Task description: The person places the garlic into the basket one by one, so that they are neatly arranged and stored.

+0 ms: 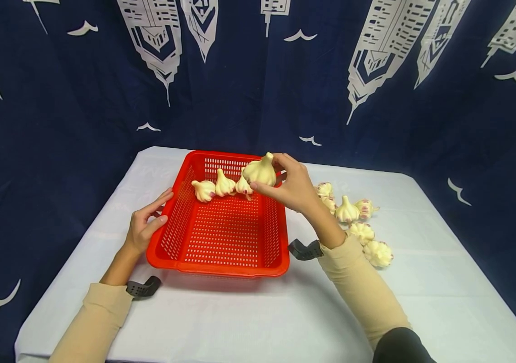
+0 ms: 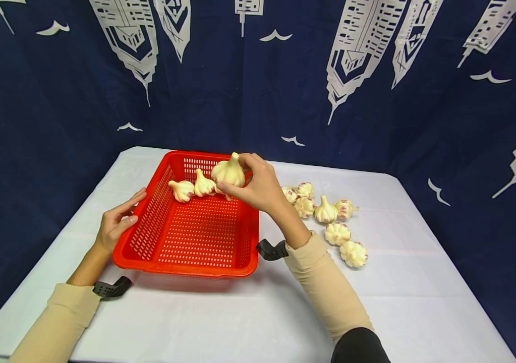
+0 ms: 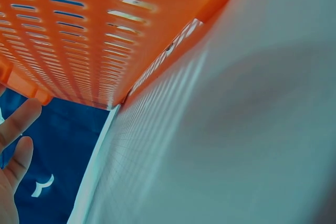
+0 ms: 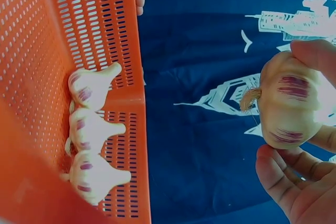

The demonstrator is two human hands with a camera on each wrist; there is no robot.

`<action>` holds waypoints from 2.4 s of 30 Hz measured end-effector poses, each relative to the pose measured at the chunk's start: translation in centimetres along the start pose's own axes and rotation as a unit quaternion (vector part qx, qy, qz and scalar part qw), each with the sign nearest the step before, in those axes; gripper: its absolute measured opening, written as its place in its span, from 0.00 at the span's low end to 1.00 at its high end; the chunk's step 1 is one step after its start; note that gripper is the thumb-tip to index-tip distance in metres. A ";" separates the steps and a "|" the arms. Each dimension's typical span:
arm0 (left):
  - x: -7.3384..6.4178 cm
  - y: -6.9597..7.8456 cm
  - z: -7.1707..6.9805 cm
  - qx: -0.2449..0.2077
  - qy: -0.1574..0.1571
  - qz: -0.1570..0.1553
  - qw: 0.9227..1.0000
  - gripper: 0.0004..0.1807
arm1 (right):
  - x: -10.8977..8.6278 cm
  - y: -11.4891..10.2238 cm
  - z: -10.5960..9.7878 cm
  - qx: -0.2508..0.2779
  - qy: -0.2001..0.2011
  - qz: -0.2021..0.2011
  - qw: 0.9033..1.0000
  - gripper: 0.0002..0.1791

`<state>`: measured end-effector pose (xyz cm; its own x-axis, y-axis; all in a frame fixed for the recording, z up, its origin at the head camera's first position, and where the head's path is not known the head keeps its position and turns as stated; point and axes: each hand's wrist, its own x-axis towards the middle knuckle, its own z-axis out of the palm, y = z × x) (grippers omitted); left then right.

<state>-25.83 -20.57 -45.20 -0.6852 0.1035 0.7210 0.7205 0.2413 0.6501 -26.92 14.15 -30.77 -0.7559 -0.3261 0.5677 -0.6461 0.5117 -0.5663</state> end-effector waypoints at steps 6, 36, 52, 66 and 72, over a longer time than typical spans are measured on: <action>0.1 0.2 0.0 -0.016 0.003 0.008 1.000 0.27 | 1.0 -0.1 1.0 0.010 -0.012 0.003 1.000 0.27; 0.3 -0.4 0.1 -0.006 0.003 0.033 0.999 0.27 | 5.7 -0.3 5.7 0.020 -0.083 0.058 0.995 0.33; 0.1 -0.7 -0.2 -0.005 0.002 0.026 1.000 0.27 | 7.0 0.0 9.2 0.078 -0.094 0.097 0.988 0.29; 0.5 2.0 0.0 0.002 -0.002 0.024 1.000 0.26 | 6.2 1.8 11.7 0.053 -0.147 0.124 0.980 0.33; 0.6 3.0 0.2 -0.003 -0.003 0.028 1.000 0.25 | 5.8 2.8 12.4 0.014 -0.185 0.115 0.976 0.29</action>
<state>-24.15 -19.64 -42.85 -0.6446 0.1221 0.7547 0.7581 0.2296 0.6103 -34.37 3.81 -36.51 -0.8639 -0.4733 0.1721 -0.4540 0.5842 -0.6728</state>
